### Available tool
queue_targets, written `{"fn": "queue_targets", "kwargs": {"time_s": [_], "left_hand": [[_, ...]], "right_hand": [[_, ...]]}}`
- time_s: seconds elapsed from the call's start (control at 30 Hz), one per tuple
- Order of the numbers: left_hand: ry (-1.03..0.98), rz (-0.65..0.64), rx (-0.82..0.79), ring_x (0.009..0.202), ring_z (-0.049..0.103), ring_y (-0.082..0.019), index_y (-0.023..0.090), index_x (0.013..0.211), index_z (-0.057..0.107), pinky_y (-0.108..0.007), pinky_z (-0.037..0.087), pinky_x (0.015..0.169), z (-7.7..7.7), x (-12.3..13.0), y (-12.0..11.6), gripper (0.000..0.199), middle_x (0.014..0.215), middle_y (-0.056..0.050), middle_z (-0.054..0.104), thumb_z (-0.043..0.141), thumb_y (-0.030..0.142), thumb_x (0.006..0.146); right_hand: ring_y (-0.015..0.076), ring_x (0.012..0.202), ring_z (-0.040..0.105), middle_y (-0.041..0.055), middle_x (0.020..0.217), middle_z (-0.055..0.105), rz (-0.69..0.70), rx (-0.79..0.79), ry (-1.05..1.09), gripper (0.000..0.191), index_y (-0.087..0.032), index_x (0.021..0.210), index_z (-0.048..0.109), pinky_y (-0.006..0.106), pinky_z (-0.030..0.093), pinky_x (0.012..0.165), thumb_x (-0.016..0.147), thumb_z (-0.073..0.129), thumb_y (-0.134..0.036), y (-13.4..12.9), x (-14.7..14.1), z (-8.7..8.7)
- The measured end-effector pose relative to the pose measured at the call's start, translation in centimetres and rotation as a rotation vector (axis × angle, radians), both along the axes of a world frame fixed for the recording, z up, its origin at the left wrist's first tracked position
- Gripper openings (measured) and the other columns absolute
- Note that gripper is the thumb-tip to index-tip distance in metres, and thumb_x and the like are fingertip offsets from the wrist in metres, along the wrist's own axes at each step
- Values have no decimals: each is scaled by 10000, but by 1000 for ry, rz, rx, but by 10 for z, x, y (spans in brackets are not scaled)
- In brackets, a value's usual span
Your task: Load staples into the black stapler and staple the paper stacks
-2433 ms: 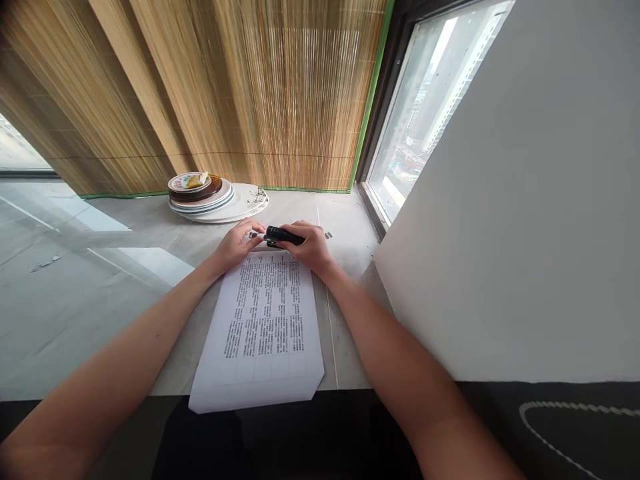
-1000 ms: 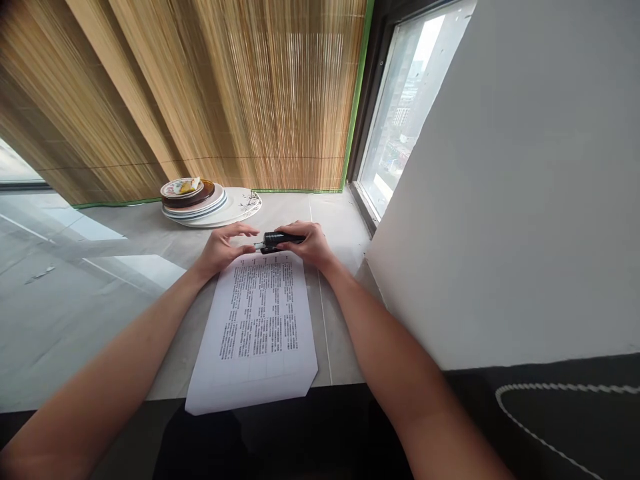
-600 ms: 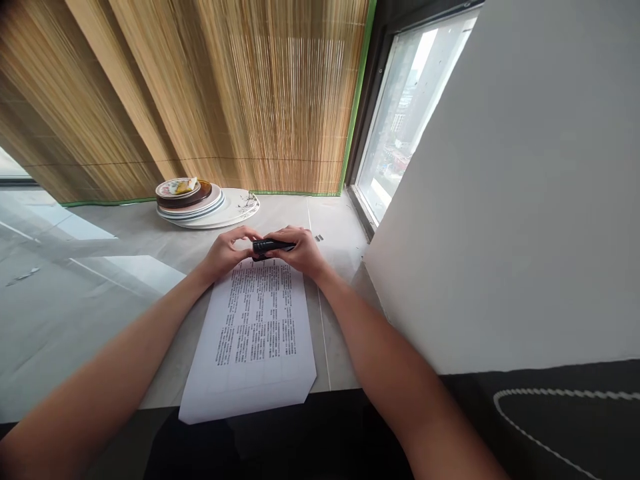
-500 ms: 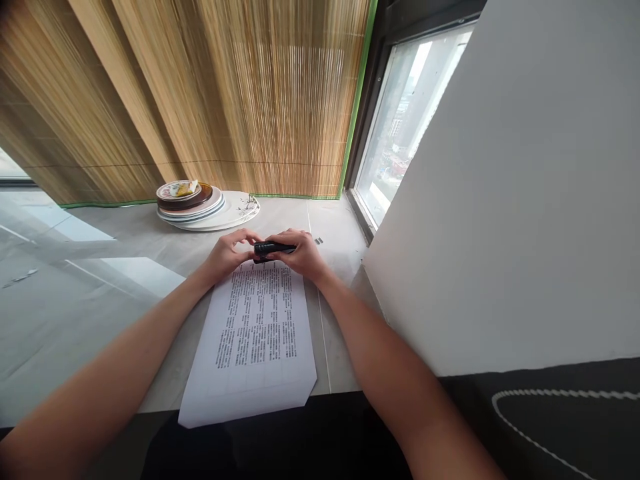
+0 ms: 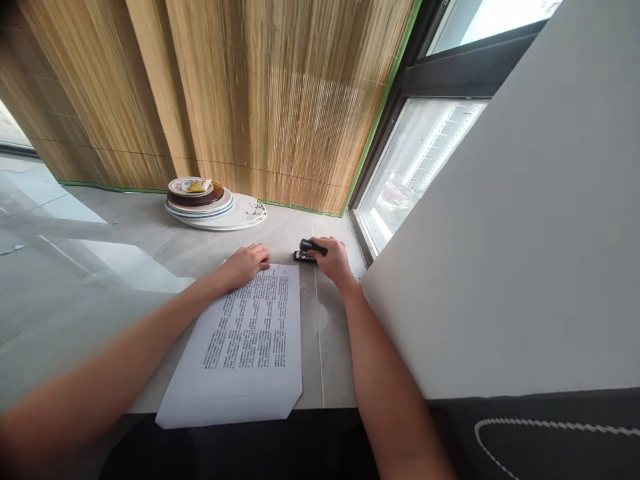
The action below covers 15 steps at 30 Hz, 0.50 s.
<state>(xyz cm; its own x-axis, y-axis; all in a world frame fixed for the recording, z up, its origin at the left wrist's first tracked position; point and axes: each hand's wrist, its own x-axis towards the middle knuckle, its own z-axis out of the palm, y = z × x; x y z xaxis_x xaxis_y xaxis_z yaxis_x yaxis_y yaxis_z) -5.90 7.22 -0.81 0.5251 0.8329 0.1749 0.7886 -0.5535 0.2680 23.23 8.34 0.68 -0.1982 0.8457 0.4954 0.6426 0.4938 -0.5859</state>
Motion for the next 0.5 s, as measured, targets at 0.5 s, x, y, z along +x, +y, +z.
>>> {"fn": "queue_targets", "kwargs": {"time_s": [0.5], "left_hand": [[-125,-171,71,1216,628,-254,236,1200,699,-422,460,1040,5,-1,-3,291,1313,-79,706,454,174,1055]], "right_hand": [[261,979,660,58,1001,778,157,-11,-20,277,-257,1143,798,447,511,929,889,690,-270,-4,-6,6]]}}
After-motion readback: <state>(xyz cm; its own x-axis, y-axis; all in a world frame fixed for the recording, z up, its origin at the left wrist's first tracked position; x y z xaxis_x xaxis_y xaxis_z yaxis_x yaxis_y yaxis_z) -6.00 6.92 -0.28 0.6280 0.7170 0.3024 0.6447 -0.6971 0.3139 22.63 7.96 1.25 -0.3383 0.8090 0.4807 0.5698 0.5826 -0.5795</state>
